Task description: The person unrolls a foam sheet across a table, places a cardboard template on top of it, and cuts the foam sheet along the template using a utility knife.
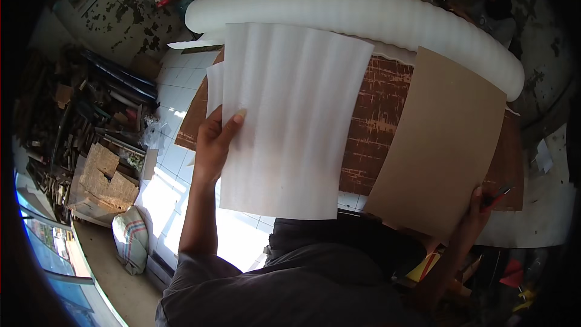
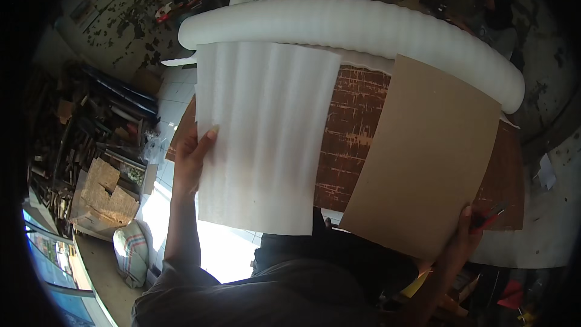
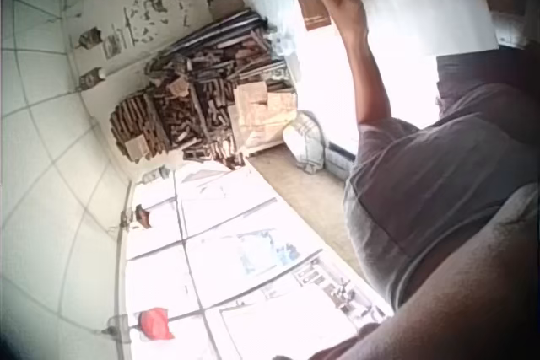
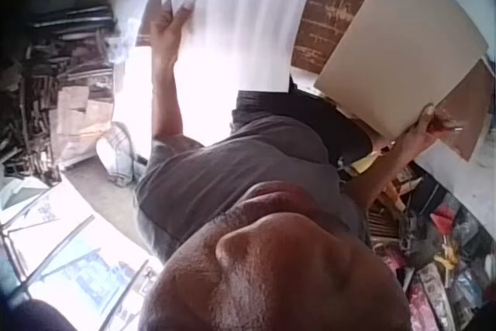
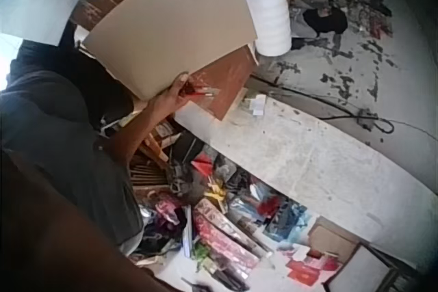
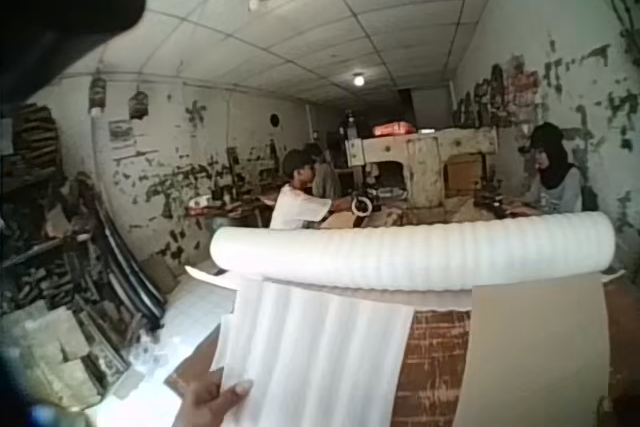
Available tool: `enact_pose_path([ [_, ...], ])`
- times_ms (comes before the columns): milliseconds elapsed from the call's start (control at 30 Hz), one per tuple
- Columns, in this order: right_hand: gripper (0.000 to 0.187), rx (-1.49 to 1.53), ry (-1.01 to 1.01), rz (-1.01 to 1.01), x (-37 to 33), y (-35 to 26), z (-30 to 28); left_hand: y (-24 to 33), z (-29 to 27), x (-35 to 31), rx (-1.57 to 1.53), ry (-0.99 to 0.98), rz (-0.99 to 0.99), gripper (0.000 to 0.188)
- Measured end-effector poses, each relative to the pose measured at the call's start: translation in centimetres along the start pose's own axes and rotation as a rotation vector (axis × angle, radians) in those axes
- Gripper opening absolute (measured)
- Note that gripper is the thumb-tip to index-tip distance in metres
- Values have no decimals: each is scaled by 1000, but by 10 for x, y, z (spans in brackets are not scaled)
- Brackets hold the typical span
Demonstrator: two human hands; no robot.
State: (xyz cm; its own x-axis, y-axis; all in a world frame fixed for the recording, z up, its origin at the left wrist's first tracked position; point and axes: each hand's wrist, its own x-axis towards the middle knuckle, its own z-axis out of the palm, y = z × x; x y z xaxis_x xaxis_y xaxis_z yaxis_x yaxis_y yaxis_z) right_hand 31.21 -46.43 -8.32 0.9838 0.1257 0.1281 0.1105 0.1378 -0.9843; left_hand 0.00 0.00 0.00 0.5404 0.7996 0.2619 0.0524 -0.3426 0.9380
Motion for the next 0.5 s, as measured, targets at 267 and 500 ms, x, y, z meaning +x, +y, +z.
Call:
enact_pose_path([
  [267, 49, -261, 100, -90, 25, -9, 4, -62, -113, 69, 266, -12, -199, 40],
  [500, 49, -455, 24, -188, 59, 31, -30, -125, -119, 86, 387, -75, -248, 44],
])
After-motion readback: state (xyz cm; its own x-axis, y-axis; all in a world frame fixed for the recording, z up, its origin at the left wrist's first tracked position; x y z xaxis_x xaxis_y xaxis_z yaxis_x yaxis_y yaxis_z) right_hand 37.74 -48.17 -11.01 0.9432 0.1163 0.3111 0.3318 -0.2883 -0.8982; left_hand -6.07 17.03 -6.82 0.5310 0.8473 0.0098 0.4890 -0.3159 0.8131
